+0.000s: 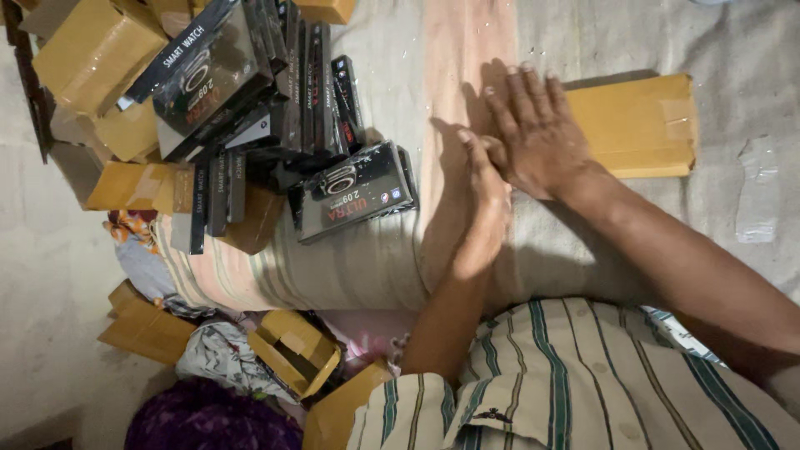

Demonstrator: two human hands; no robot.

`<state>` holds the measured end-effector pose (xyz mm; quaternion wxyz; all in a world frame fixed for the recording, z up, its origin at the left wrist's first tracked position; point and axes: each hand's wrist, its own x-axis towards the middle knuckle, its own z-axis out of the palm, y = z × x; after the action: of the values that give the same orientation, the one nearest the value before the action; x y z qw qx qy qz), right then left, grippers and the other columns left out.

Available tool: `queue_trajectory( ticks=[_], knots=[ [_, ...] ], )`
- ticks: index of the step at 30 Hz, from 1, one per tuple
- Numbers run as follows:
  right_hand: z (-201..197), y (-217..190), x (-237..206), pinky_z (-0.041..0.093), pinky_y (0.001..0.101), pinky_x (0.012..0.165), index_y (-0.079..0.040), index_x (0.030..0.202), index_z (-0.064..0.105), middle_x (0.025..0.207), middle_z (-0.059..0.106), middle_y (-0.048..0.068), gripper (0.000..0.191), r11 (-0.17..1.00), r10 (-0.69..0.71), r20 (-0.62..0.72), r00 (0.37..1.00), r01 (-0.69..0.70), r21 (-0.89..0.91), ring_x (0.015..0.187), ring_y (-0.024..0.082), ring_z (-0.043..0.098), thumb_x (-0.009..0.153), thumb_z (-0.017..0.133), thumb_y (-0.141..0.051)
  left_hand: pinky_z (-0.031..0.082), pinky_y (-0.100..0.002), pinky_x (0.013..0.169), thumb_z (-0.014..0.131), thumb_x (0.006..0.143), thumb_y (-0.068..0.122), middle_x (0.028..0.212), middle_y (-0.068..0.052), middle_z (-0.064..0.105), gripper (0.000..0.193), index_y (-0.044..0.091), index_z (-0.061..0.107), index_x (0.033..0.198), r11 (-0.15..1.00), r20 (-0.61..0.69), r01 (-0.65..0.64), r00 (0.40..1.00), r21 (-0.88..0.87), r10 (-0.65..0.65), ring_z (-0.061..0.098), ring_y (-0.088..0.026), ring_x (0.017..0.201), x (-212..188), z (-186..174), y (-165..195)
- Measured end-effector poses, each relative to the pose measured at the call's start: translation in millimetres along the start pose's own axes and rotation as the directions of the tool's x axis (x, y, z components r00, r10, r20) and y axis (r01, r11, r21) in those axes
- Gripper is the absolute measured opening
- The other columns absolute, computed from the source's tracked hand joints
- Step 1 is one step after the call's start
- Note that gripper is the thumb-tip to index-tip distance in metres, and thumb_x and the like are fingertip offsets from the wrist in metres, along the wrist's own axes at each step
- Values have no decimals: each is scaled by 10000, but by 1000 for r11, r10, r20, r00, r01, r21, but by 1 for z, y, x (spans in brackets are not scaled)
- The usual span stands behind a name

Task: The person places smart watch boxes into small cardboard shipping boxes, folds the flaps, and seals them with packing tape. The person repeats this process for multiple units, stacking the sealed boxes on the floor.

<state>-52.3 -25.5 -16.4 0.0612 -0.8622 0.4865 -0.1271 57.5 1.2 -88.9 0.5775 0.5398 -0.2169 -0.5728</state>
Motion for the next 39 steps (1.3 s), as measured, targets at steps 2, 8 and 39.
queue_trajectory(
  ticks=[2, 8, 39],
  knots=[
    [8, 0, 10, 45, 572, 1241, -48, 1633, 258, 1679, 170, 275, 758, 1000, -14, -30, 999, 13, -10, 1567, 431, 58, 1066, 212, -549, 546, -255, 732, 280, 950, 684, 1091, 84, 631, 616, 232, 462, 1326, 916, 15, 230, 971, -328, -238, 661, -42, 870, -2, 3, 2],
    [-6, 38, 13, 53, 558, 1236, -100, 1614, 261, 1692, 140, 194, 754, 981, 188, 98, 977, -191, 24, 1559, 384, 74, 1035, 214, -581, 452, -354, 513, 347, 1040, 859, 995, -239, 706, 1000, -37, 661, 1351, 975, 6, 89, 996, 204, -92, 591, -298, 734, -2, 4, 7],
    [-61, 62, -69, 424, 462, 980, -10, 1007, 671, 994, 682, 185, 366, 948, 129, -336, 933, -215, -235, 935, 321, 600, 1133, 481, -296, 538, -519, 863, 469, 1059, 443, 1159, -266, 697, 492, 17, 532, 1296, 380, 275, -493, 821, 783, 500, 671, -455, 1056, 2, 53, 45]
  ],
)
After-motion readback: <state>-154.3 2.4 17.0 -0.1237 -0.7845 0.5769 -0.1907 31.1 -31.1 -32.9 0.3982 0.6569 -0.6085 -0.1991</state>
